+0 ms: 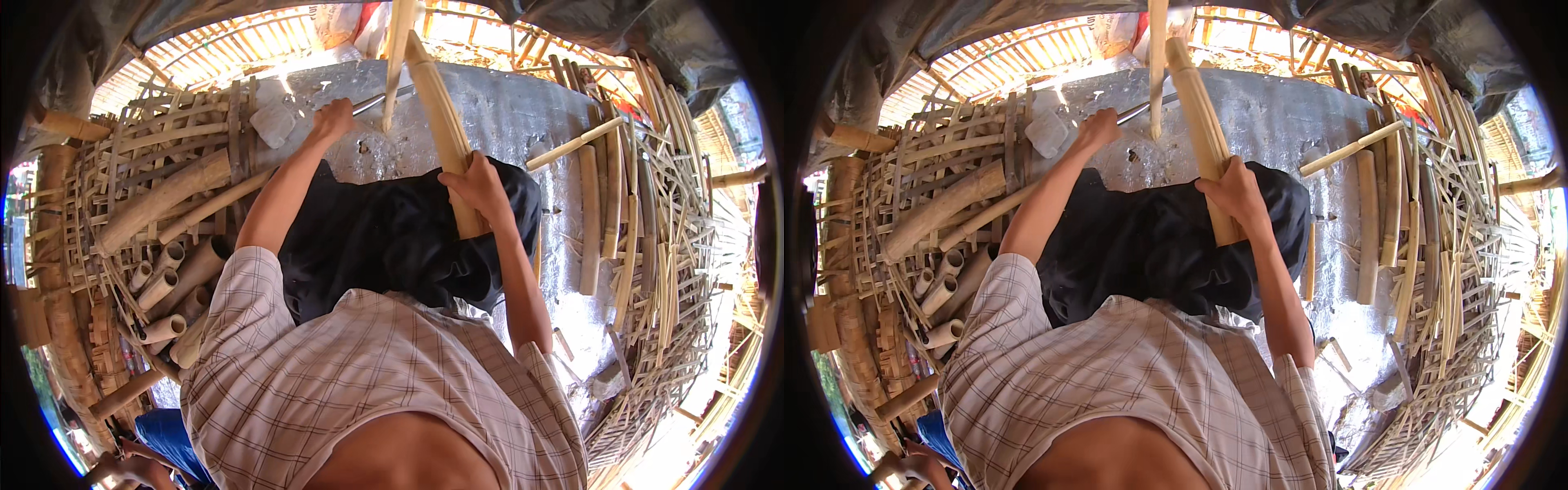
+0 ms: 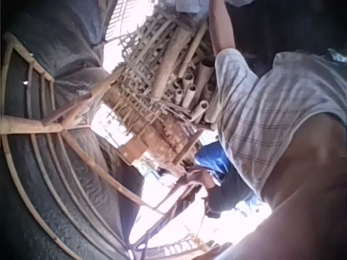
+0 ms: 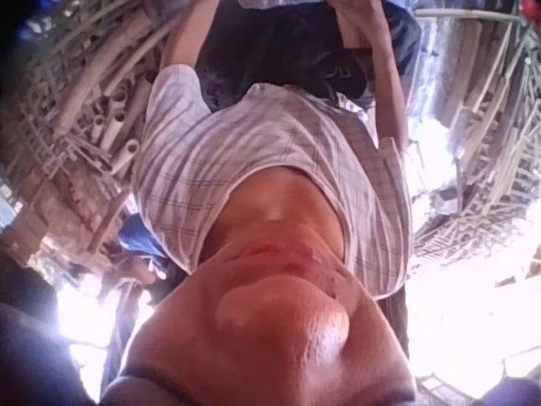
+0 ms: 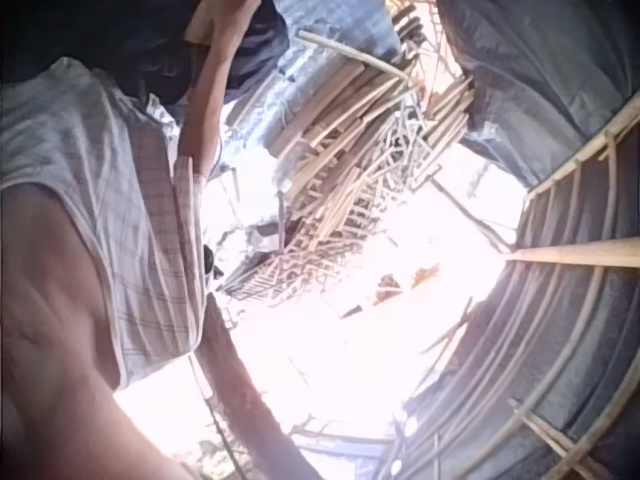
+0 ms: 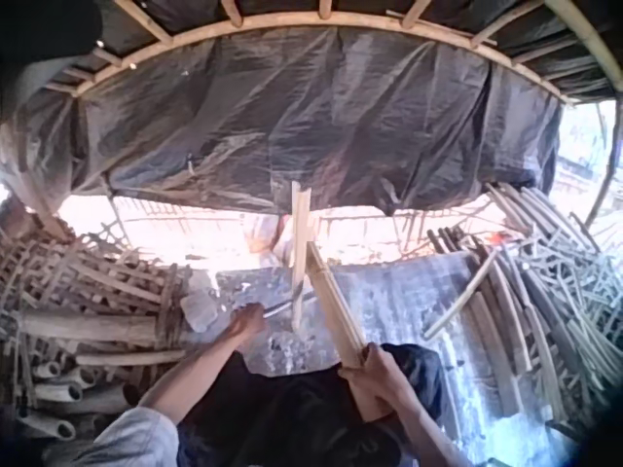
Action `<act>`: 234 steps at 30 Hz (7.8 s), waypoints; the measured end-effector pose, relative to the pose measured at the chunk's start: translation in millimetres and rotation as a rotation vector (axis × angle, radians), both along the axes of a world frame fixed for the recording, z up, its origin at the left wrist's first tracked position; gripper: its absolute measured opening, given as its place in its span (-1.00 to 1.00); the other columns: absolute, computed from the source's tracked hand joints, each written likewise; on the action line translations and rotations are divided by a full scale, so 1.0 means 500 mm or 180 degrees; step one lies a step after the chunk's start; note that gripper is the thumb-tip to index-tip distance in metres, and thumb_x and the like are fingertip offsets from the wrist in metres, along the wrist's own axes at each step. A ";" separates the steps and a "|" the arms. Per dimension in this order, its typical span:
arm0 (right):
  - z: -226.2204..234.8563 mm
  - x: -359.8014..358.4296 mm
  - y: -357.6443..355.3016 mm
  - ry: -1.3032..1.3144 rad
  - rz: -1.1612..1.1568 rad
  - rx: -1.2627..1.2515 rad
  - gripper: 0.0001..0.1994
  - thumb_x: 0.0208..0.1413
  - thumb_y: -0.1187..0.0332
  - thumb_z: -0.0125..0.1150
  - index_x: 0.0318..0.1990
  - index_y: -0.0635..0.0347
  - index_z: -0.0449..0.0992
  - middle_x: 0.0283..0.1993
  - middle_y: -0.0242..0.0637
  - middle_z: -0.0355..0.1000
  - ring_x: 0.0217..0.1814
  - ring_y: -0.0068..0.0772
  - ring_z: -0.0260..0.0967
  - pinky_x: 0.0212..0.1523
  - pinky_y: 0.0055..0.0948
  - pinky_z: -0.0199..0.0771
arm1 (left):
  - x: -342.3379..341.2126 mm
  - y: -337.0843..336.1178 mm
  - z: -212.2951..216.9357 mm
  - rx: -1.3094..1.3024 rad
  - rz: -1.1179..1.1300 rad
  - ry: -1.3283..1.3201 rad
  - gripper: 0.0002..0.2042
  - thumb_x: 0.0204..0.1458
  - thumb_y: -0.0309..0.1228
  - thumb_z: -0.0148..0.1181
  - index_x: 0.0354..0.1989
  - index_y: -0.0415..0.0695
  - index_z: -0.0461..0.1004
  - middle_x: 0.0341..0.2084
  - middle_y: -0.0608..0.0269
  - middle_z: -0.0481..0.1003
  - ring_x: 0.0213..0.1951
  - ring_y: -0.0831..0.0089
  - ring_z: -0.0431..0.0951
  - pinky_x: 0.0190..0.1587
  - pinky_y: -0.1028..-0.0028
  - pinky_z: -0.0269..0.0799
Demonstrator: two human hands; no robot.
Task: The person crafts objects from bamboo by using a chisel and a hammer to shape and hollow out bamboo sections, then positions and fits the resulting pieces together while sitting on the ground.
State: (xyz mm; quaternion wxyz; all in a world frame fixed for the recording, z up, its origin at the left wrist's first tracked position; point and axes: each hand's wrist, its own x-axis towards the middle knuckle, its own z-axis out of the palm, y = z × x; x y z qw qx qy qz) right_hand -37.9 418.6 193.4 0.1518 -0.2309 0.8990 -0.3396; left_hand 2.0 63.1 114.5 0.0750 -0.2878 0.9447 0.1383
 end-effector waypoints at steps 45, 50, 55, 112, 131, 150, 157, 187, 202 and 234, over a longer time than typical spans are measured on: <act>-0.200 0.067 -0.109 -0.0240 -0.0071 -0.0048 -0.12 -0.23 0.07 0.60 0.14 0.59 0.34 -0.12 0.29 0.56 -0.03 0.24 0.59 0.04 -0.02 0.55 | 0.060 -0.018 -0.055 -0.0308 -0.0167 -0.0092 -0.71 0.04 -0.38 0.20 -0.09 -0.22 0.64 -0.09 -0.22 0.64 -0.01 -0.19 0.65 0.04 -0.02 0.58; 0.108 0.013 -0.152 0.0023 0.0277 -0.0157 -0.37 -0.06 0.09 0.46 -0.08 0.53 0.36 -0.18 0.37 0.54 -0.06 0.30 0.59 0.03 0.04 0.58 | 0.069 -0.037 -0.091 -0.0238 0.0108 -0.0233 -0.68 0.03 -0.33 0.24 -0.07 -0.21 0.64 -0.06 -0.17 0.64 0.01 -0.14 0.66 0.08 0.00 0.57; 0.271 0.066 -0.181 0.0987 -0.0200 -0.2199 -0.40 0.02 0.24 0.50 -0.03 0.54 0.28 -0.35 0.28 0.56 -0.31 0.32 0.61 -0.31 -0.08 0.63 | 0.092 -0.021 -0.075 -0.0249 0.0062 -0.0265 -0.71 0.04 -0.32 0.26 -0.10 -0.16 0.68 -0.07 -0.09 0.66 0.03 -0.07 0.67 0.03 0.06 0.60; -0.228 0.031 -0.116 -0.2496 0.0417 -0.1051 -0.35 -0.05 0.25 0.57 0.11 0.44 0.38 -0.20 -0.06 0.54 -0.24 -0.19 0.60 -0.21 -0.20 0.61 | 0.135 -0.166 0.010 0.2674 0.0761 -0.0429 -0.81 -0.03 -0.50 0.29 -0.58 -0.21 0.39 -0.69 0.24 0.43 -0.66 0.47 0.43 -0.61 0.36 0.33; 0.044 0.082 0.146 -0.2482 -0.0674 -0.1251 -0.54 0.03 0.40 0.48 -0.02 0.33 0.34 -0.33 -0.19 0.49 -0.49 -0.37 0.54 -0.48 -0.37 0.56 | -0.333 -0.100 0.075 0.1824 0.1085 -0.3444 -0.63 0.06 -0.48 0.20 -0.67 0.07 0.15 -0.75 0.55 0.22 -0.69 0.63 0.19 -0.58 0.51 0.11; -0.114 0.056 -0.108 -0.2767 -0.0346 -0.2051 -0.58 0.10 0.50 0.41 0.03 0.40 0.34 -0.38 -0.20 0.49 -0.55 -0.34 0.52 -0.54 -0.35 0.55 | -0.316 -0.051 0.078 -0.0580 -0.0104 0.0768 -0.55 0.17 -0.17 0.03 0.02 -0.30 0.54 0.03 -0.29 0.53 0.07 -0.17 0.57 0.14 -0.12 0.46; -0.135 0.042 -0.138 -0.2569 -0.0697 -0.2910 -0.61 0.11 0.52 0.37 0.01 0.33 0.31 -0.33 -0.16 0.50 -0.53 -0.34 0.52 -0.55 -0.33 0.57 | -0.336 -0.038 0.078 -0.0706 -0.0009 0.1193 -0.39 0.16 -0.11 0.09 0.23 -0.39 0.36 0.14 -0.42 0.39 0.08 -0.30 0.52 0.12 -0.16 0.46; -0.235 0.047 -0.107 -0.1791 0.0183 -0.1146 -0.38 -0.10 0.24 0.57 -0.03 0.52 0.37 -0.27 0.11 0.60 -0.23 -0.11 0.67 -0.18 -0.21 0.65 | -0.257 -0.189 0.034 -0.0131 -0.0208 0.1782 -0.53 0.13 -0.15 0.25 0.07 -0.11 0.23 0.11 -0.12 0.24 0.19 -0.18 0.28 0.18 -0.11 0.31; -0.091 0.055 0.046 -0.2780 0.0218 -0.2049 -0.47 0.05 0.53 0.45 0.14 0.36 0.31 -0.25 -0.25 0.46 -0.39 -0.37 0.55 -0.35 -0.38 0.64 | -0.080 -0.201 0.100 0.0299 -0.1009 -0.1649 -0.50 0.06 -0.09 0.34 0.05 -0.20 0.48 -0.26 0.02 0.66 -0.19 0.06 0.68 -0.15 0.13 0.57; -0.071 0.131 -0.212 -0.0264 0.0736 -0.0374 -0.39 -0.04 0.23 0.51 0.03 0.39 0.30 -0.22 0.32 0.56 -0.15 0.44 0.54 -0.14 0.13 0.59 | 0.312 -0.282 -0.152 0.0160 0.0736 -0.0307 -0.62 -0.08 -0.33 0.24 -0.14 -0.36 0.65 -0.12 -0.34 0.61 0.00 -0.21 0.64 0.07 0.00 0.56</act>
